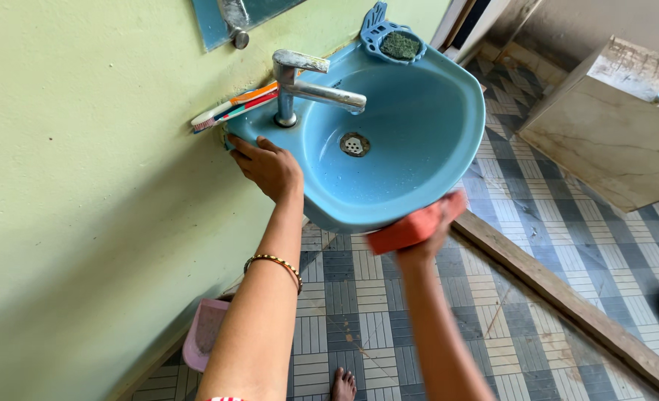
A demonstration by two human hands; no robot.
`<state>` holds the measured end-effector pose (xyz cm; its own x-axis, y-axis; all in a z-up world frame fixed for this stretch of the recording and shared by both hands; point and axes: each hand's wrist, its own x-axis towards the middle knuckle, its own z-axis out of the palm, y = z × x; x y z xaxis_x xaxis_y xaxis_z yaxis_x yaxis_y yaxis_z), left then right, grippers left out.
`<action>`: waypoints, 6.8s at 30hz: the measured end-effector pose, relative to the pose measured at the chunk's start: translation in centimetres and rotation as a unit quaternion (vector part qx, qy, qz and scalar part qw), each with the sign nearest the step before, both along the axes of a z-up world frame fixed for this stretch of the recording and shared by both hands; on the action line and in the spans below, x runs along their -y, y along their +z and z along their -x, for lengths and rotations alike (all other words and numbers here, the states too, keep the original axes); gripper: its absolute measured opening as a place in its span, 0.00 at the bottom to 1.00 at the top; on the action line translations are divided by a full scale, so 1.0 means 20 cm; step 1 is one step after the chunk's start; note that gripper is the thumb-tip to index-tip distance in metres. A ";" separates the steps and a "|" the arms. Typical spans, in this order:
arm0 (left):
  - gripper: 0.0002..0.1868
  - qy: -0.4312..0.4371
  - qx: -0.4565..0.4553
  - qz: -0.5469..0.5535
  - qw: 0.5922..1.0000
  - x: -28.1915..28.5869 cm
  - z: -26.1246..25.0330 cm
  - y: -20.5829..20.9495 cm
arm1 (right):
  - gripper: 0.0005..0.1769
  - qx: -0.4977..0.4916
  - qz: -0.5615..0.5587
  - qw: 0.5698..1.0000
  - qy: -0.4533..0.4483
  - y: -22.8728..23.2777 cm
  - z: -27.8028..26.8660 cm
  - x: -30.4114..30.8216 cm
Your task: The person scrubs a blue sink with a red sponge, then wipes the sink basin and faucet. The person then wipes the mirror above the sink with the same sponge.
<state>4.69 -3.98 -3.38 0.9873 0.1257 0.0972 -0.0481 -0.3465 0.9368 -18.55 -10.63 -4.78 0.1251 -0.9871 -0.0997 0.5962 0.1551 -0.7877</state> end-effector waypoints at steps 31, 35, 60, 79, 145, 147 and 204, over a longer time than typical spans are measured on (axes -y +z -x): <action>0.29 0.021 0.091 0.006 0.996 -0.04 -0.09 -0.08 | 0.26 0.183 0.163 0.944 0.222 -0.33 0.03 0.41; 0.30 0.012 0.089 0.005 0.996 -0.06 -0.07 -0.09 | 0.22 0.145 0.057 0.963 0.219 -0.21 0.20 0.42; 0.29 0.012 0.074 -0.017 0.997 -0.07 0.00 0.02 | 0.37 -0.224 0.063 0.969 0.080 0.16 0.25 0.39; 0.29 0.008 0.044 -0.004 0.999 -0.07 0.03 0.08 | 0.39 -0.824 0.323 0.463 0.048 0.45 -0.23 1.53; 0.30 0.011 0.025 -0.010 1.000 -0.05 0.07 0.11 | 0.42 -0.782 0.297 0.545 0.048 0.54 -0.08 1.06; 0.30 0.020 0.036 0.000 0.999 -0.04 0.07 0.10 | 0.36 -0.805 0.303 0.509 0.044 0.57 -0.10 1.05; 0.23 0.082 0.098 -0.151 0.980 -0.10 0.07 0.14 | 0.23 -0.565 0.718 0.372 0.164 0.45 0.13 0.18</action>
<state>3.33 -1.99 -0.65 0.9145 0.2180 0.3407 -0.1377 -0.6242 0.7690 -21.23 -14.28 4.18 0.9415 -0.0737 0.3288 -0.1060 -0.9910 0.0813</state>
